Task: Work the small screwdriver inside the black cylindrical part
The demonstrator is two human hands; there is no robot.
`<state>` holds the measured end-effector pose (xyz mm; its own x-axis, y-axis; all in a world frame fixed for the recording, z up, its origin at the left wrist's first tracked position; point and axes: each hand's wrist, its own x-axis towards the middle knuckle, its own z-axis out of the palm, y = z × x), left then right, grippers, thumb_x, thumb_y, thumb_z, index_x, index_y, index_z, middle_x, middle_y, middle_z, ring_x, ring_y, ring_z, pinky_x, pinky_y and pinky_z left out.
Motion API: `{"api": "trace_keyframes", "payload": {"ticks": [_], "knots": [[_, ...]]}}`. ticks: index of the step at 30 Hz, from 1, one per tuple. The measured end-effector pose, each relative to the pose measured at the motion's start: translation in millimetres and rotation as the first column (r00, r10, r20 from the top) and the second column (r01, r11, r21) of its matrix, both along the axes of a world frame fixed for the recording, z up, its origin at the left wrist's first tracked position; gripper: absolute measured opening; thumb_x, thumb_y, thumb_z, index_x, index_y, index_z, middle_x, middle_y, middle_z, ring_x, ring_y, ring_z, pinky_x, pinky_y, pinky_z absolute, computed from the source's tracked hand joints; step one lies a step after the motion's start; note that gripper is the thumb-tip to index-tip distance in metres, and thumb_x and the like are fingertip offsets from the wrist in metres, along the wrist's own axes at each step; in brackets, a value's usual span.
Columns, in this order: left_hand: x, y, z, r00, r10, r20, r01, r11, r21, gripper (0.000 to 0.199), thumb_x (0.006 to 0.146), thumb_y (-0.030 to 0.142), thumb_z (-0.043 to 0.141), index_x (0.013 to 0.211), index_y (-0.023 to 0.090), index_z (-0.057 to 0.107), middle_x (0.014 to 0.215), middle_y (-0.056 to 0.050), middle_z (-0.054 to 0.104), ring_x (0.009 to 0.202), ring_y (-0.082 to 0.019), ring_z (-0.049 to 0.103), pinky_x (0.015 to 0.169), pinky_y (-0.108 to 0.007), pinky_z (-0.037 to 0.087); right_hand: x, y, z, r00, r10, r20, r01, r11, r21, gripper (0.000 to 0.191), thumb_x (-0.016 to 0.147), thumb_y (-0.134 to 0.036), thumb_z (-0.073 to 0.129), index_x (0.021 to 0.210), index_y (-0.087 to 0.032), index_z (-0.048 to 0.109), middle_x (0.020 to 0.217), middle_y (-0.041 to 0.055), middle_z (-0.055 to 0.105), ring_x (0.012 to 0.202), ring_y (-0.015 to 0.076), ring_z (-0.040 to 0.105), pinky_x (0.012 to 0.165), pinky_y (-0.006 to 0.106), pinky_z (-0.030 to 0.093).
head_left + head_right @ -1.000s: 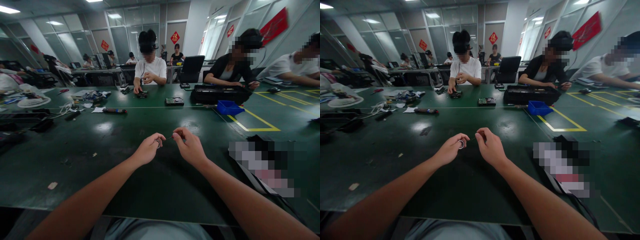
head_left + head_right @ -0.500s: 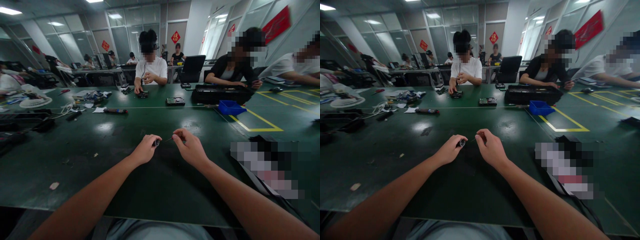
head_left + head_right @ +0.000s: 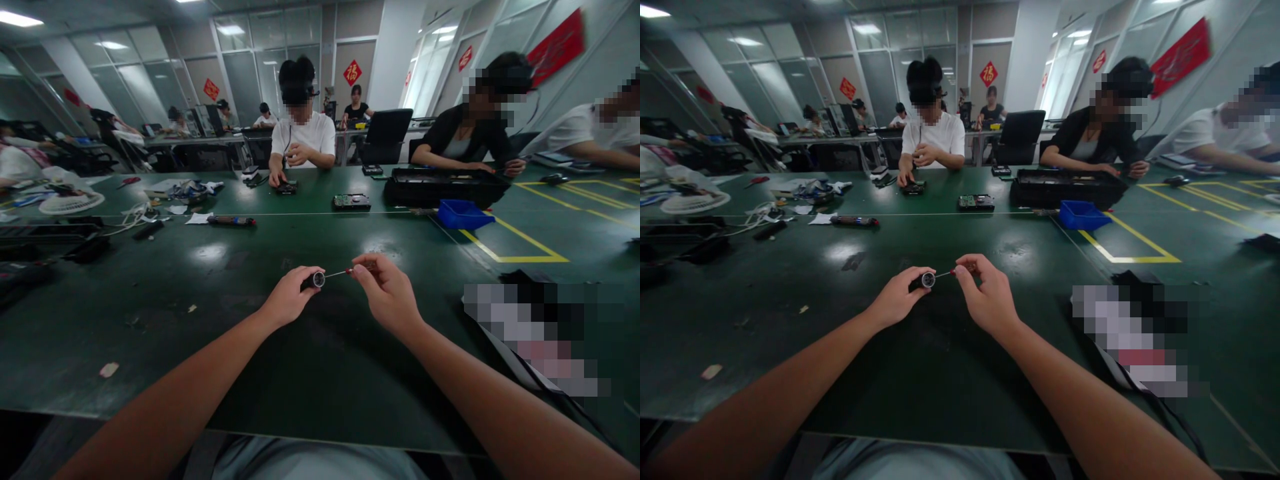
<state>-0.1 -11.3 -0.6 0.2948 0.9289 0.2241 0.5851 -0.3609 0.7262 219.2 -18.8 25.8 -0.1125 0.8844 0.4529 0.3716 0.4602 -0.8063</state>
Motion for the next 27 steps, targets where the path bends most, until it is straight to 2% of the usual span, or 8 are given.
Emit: {"api": "trace_keyframes", "payload": {"ticks": [5,8,12,15,21,27], "knots": [[-1,2,-4.0,1.000,-0.009,-0.002,0.009,0.999,0.032,0.036,0.090,0.018,0.064,0.126,0.024,0.063,0.125,-0.005,0.065,0.118,-0.023,0.058,0.107,-0.042,0.042,-1,3,-4.5,1.000,0.022,0.008,-0.022,1.000,-0.005,0.020,0.095,-0.038,0.055,0.104,-0.022,0.064,0.093,0.0065,0.075,0.087,0.0229,0.072,0.079,0.040,0.055],[-2,2,-5.1,1.000,0.004,0.006,-0.004,0.999,0.044,0.038,0.090,0.018,0.066,0.127,0.023,0.063,0.126,-0.005,0.065,0.119,-0.023,0.058,0.108,-0.041,0.042,-2,2,-1.7,0.999,-0.009,0.031,0.009,1.000,0.000,0.020,0.095,-0.038,0.056,0.100,-0.022,0.065,0.090,0.0056,0.075,0.083,0.0217,0.071,0.075,0.036,0.054],[-3,2,-5.2,1.000,0.007,0.009,-0.007,0.999,0.053,0.040,0.089,0.019,0.068,0.128,0.024,0.062,0.128,-0.005,0.065,0.120,-0.022,0.058,0.109,-0.040,0.042,-1,0,4.3,0.980,-0.103,0.170,0.098,0.994,0.037,0.029,0.092,-0.046,0.060,0.076,-0.022,0.064,0.063,-0.0006,0.065,0.056,0.0157,0.059,0.054,0.028,0.043],[-4,2,-5.4,1.000,0.003,0.004,-0.003,0.998,0.061,0.040,0.089,0.020,0.068,0.129,0.024,0.062,0.129,-0.005,0.065,0.121,-0.022,0.058,0.109,-0.041,0.042,-1,0,5.5,0.968,-0.145,0.203,0.132,0.988,0.076,0.037,0.088,-0.050,0.065,0.064,-0.023,0.057,0.052,-0.0035,0.055,0.047,0.0127,0.050,0.048,0.026,0.036],[-4,3,-5.3,1.000,0.007,0.003,-0.008,0.999,0.050,0.041,0.089,0.021,0.068,0.129,0.025,0.062,0.129,-0.005,0.065,0.121,-0.023,0.058,0.109,-0.042,0.041,-1,-1,3.9,0.970,-0.103,0.222,0.082,0.992,0.100,0.029,0.089,-0.046,0.064,0.073,-0.022,0.063,0.065,0.0004,0.066,0.055,0.0148,0.059,0.054,0.027,0.042],[-4,2,-3.9,1.000,0.012,-0.010,-0.012,0.999,0.049,0.041,0.089,0.022,0.069,0.129,0.025,0.062,0.129,-0.005,0.065,0.121,-0.024,0.058,0.109,-0.043,0.042,0,-1,2.9,0.974,-0.044,0.222,0.022,0.995,0.101,0.019,0.090,-0.041,0.065,0.087,-0.023,0.067,0.080,0.0046,0.074,0.073,0.0213,0.070,0.066,0.034,0.053]]}}
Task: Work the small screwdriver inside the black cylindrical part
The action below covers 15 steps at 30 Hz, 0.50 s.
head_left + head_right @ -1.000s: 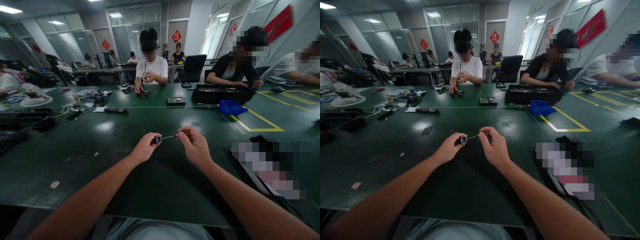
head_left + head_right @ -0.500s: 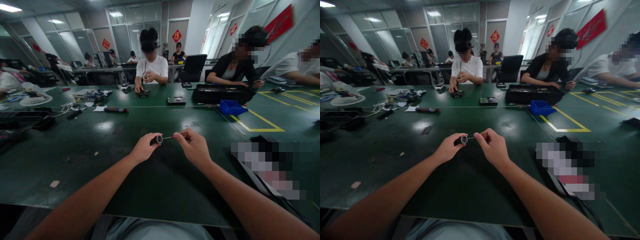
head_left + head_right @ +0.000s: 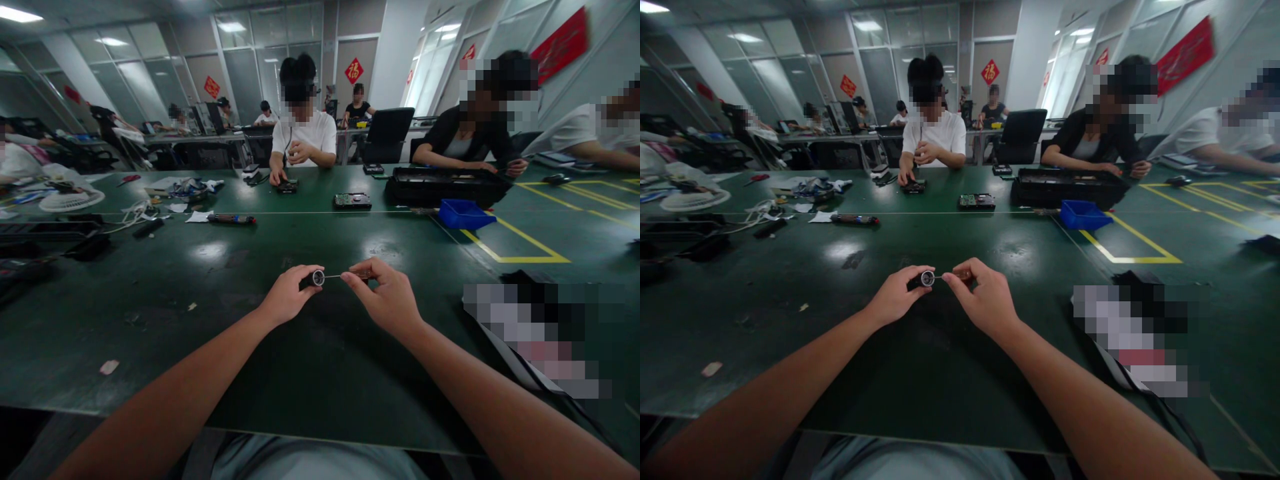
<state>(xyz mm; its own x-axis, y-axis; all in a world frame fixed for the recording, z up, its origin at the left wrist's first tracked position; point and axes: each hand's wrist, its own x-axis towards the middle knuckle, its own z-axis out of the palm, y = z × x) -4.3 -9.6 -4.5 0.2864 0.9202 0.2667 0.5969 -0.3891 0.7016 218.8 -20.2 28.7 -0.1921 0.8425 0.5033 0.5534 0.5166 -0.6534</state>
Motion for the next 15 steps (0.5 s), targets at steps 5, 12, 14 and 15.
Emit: {"api": "trace_keyframes", "payload": {"ticks": [5,12,14,15], "knots": [[-0.5,-0.6,0.6,1.000,-0.005,-0.003,0.005,1.000,0.006,0.040,0.089,0.022,0.068,0.129,0.025,0.063,0.127,-0.005,0.066,0.119,-0.024,0.059,0.107,-0.043,0.043,0.3,-0.8,1.8,0.998,0.062,-0.003,-0.062,0.998,0.006,0.014,0.091,-0.032,0.063,0.098,-0.021,0.067,0.088,0.0057,0.074,0.080,0.0217,0.071,0.073,0.037,0.055],[-0.8,1.1,-0.9,1.000,0.002,-0.006,-0.002,1.000,0.012,0.040,0.088,0.021,0.068,0.128,0.025,0.063,0.127,-0.005,0.066,0.119,-0.023,0.059,0.108,-0.043,0.042,0.2,-3.6,4.1,0.984,0.175,0.044,-0.177,0.983,0.040,0.016,0.091,-0.024,0.055,0.103,-0.022,0.066,0.100,0.0071,0.071,0.091,0.0222,0.069,0.083,0.039,0.054],[-0.5,1.3,-0.6,1.000,0.003,-0.012,-0.002,1.000,0.009,0.040,0.088,0.021,0.068,0.128,0.025,0.063,0.127,-0.005,0.066,0.119,-0.024,0.058,0.108,-0.044,0.042,0.0,-2.9,4.7,0.990,0.135,0.051,-0.136,0.990,0.022,0.019,0.095,-0.032,0.053,0.103,-0.023,0.067,0.096,0.0060,0.072,0.087,0.0219,0.069,0.079,0.036,0.053],[-0.4,1.2,-0.3,1.000,0.002,-0.015,-0.002,1.000,0.004,0.040,0.088,0.022,0.068,0.128,0.025,0.063,0.126,-0.006,0.066,0.119,-0.024,0.058,0.108,-0.044,0.042,-0.1,-2.5,5.0,0.992,0.110,0.057,-0.110,0.994,0.002,0.023,0.097,-0.036,0.050,0.100,-0.023,0.069,0.089,0.0047,0.072,0.080,0.0208,0.069,0.073,0.034,0.052]]}}
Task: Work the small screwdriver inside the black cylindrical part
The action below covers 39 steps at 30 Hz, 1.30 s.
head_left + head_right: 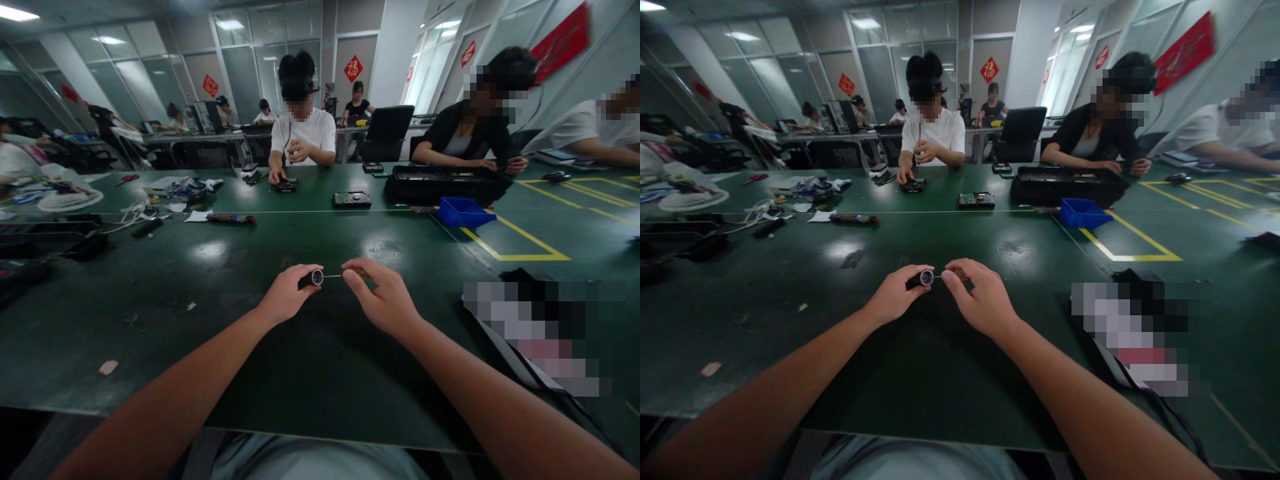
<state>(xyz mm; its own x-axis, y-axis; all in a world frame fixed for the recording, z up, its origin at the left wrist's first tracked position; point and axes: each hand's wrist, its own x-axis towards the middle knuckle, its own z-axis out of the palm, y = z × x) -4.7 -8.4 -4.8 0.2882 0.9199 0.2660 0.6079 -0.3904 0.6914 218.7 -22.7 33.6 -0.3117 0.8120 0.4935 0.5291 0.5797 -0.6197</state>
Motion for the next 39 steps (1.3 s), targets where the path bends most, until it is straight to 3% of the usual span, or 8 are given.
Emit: {"api": "trace_keyframes", "payload": {"ticks": [3,5,10,18,24,28,34,39], "knots": [[0,-1,1.0,1.000,0.002,0.004,-0.002,1.000,-0.009,0.040,0.089,0.022,0.068,0.128,0.026,0.063,0.126,-0.005,0.066,0.119,-0.024,0.058,0.108,-0.044,0.042,0,1,0.4,0.998,-0.060,0.026,0.061,0.997,-0.043,0.038,0.102,-0.042,0.040,0.091,-0.023,0.071,0.066,0.0002,0.066,0.058,0.0169,0.063,0.058,0.029,0.044],[0,-1,1.6,1.000,-0.006,0.009,0.006,1.000,-0.006,0.040,0.089,0.022,0.068,0.128,0.026,0.063,0.126,-0.004,0.066,0.118,-0.024,0.058,0.107,-0.043,0.042,-1,1,-0.1,0.996,-0.079,0.030,0.080,0.996,-0.039,0.035,0.101,-0.041,0.040,0.096,-0.023,0.071,0.066,0.0002,0.067,0.054,0.0165,0.061,0.056,0.029,0.043],[0,-2,3.2,1.000,-0.010,0.012,0.010,1.000,-0.004,0.039,0.089,0.020,0.068,0.127,0.025,0.064,0.124,-0.004,0.067,0.117,-0.023,0.059,0.106,-0.041,0.043,0,1,-1.5,0.998,-0.049,0.038,0.050,0.999,-0.007,0.032,0.098,-0.030,0.043,0.122,-0.020,0.061,0.080,0.0043,0.071,0.065,0.0198,0.064,0.063,0.032,0.046],[0,-2,2.4,0.999,-0.026,-0.021,0.026,1.000,-0.007,0.039,0.090,0.022,0.068,0.128,0.025,0.063,0.126,-0.004,0.066,0.119,-0.024,0.058,0.107,-0.043,0.042,-1,-1,1.1,0.999,-0.038,0.030,0.039,0.998,-0.049,0.028,0.101,-0.033,0.038,0.112,-0.021,0.061,0.080,0.0041,0.070,0.068,0.0205,0.066,0.065,0.034,0.047],[2,-3,4.7,0.998,-0.017,-0.058,0.018,1.000,0.014,0.040,0.088,0.020,0.070,0.127,0.025,0.064,0.122,-0.004,0.068,0.114,-0.024,0.060,0.104,-0.042,0.044,-4,1,-7.4,0.976,-0.060,-0.209,0.043,0.995,-0.085,0.018,0.095,-0.033,0.053,0.107,-0.021,0.059,0.091,0.0071,0.072,0.085,0.0230,0.070,0.077,0.037,0.051],[4,-1,4.6,0.995,0.003,-0.100,0.004,0.997,0.073,0.042,0.087,0.017,0.072,0.127,0.024,0.064,0.120,-0.004,0.070,0.111,-0.024,0.062,0.103,-0.042,0.044,-6,5,-12.2,0.920,-0.053,-0.389,-0.025,0.981,-0.193,0.020,0.096,-0.039,0.052,0.097,-0.022,0.063,0.084,0.0048,0.072,0.079,0.0207,0.069,0.075,0.036,0.053],[3,-1,4.7,0.979,-0.098,-0.181,0.126,0.980,0.151,0.039,0.091,0.021,0.068,0.129,0.028,0.062,0.127,-0.003,0.068,0.119,-0.023,0.059,0.108,-0.048,0.037,-5,21,-21.9,0.788,-0.180,-0.588,-0.021,0.948,-0.319,0.025,0.093,-0.045,0.055,0.089,-0.022,0.063,0.078,0.0022,0.066,0.070,0.0175,0.063,0.071,0.035,0.051],[2,-1,6.6,0.976,-0.070,-0.205,0.097,0.987,0.126,0.041,0.091,0.023,0.068,0.130,0.030,0.061,0.129,-0.003,0.067,0.121,-0.024,0.057,0.114,-0.054,0.028,-2,30,-25.1,0.640,-0.299,-0.708,-0.203,0.823,-0.531,0.029,0.083,-0.049,0.065,0.078,-0.021,0.062,0.065,-0.0010,0.059,0.059,0.0153,0.057,0.063,0.033,0.051]]}}
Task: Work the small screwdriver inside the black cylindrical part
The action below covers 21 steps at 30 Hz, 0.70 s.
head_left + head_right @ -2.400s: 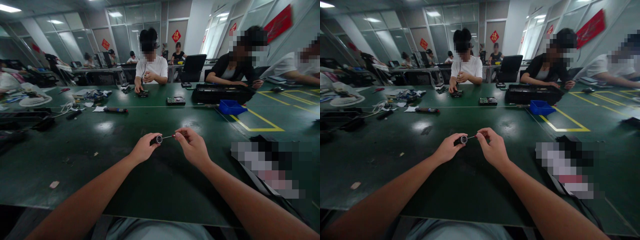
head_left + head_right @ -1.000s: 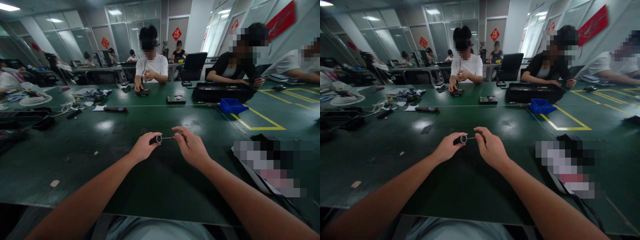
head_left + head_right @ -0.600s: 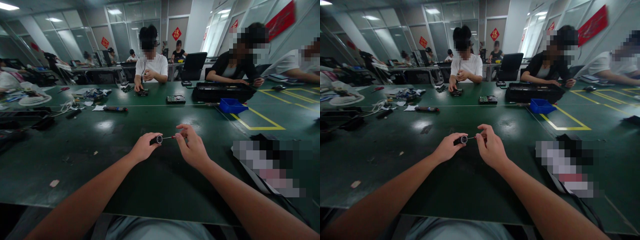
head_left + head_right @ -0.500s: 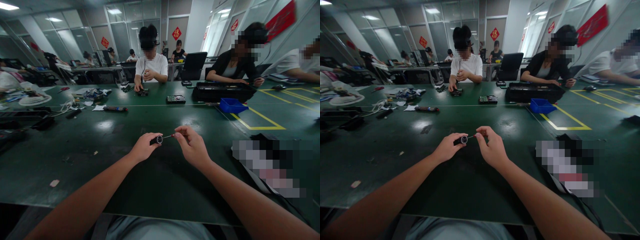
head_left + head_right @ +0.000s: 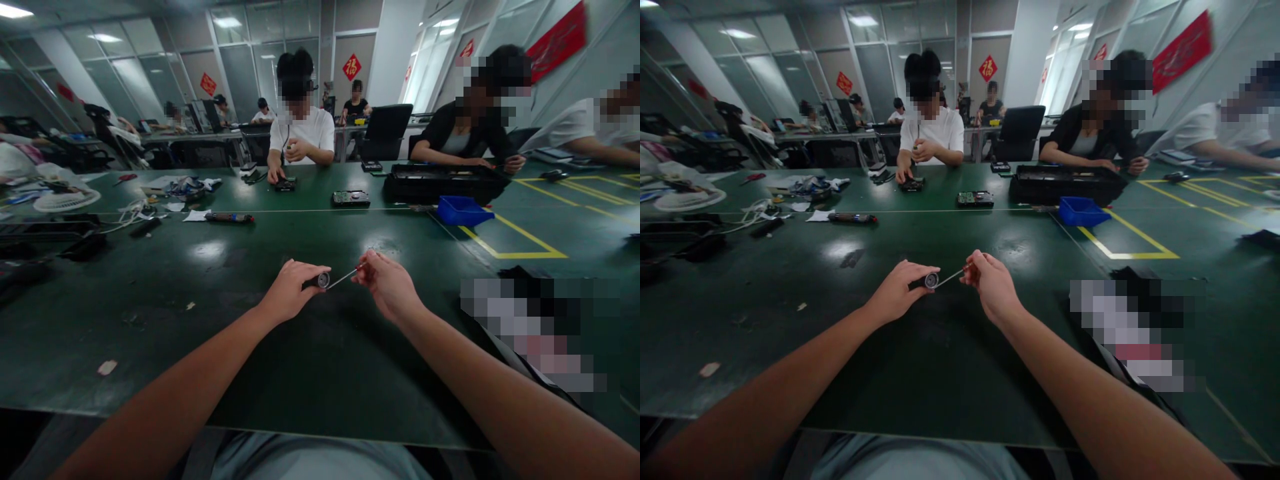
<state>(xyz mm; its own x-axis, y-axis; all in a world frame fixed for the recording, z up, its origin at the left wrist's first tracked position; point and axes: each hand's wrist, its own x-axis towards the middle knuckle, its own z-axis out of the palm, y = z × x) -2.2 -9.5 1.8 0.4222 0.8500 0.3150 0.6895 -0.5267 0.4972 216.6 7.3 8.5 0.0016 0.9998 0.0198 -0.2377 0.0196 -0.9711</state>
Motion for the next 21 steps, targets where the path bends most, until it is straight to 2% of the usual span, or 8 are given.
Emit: {"api": "trace_keyframes", "payload": {"ticks": [4,10,18,21], "knots": [[-1,1,-1.2,1.000,0.018,0.022,-0.018,1.000,-0.024,0.040,0.090,0.024,0.069,0.129,0.029,0.061,0.127,-0.002,0.068,0.119,-0.023,0.058,0.111,-0.049,0.034,-1,-2,-0.4,0.997,-0.066,0.035,0.063,0.995,0.076,0.026,0.086,-0.047,0.063,0.083,-0.021,0.062,0.072,-0.0001,0.062,0.063,0.0147,0.059,0.064,0.032,0.050],[-1,1,-2.7,0.999,0.035,0.036,-0.034,0.999,-0.032,0.041,0.090,0.027,0.070,0.130,0.028,0.061,0.123,-0.001,0.068,0.116,-0.022,0.058,0.110,-0.048,0.036,-1,-9,2.6,0.962,-0.140,0.232,0.070,0.955,0.287,0.024,0.095,-0.044,0.054,0.092,-0.021,0.061,0.080,0.0020,0.065,0.071,0.0169,0.063,0.070,0.035,0.051],[1,0,-1.5,0.999,0.036,0.035,-0.035,0.999,-0.029,0.042,0.090,0.029,0.070,0.131,0.028,0.060,0.122,-0.002,0.069,0.112,-0.023,0.060,0.103,-0.045,0.040,-3,-17,9.1,0.906,-0.167,0.388,0.019,0.934,0.357,0.023,0.096,-0.041,0.051,0.095,-0.021,0.061,0.081,0.0038,0.069,0.074,0.0179,0.066,0.072,0.034,0.052],[0,-1,-1.4,0.998,0.045,0.031,-0.044,0.998,-0.033,0.041,0.090,0.029,0.070,0.130,0.028,0.061,0.122,-0.002,0.069,0.112,-0.023,0.059,0.103,-0.045,0.040,-1,-20,13.6,0.866,-0.177,0.467,-0.005,0.932,0.363,0.025,0.095,-0.044,0.054,0.090,-0.021,0.063,0.075,0.0023,0.069,0.068,0.0167,0.065,0.065,0.031,0.049]]}}
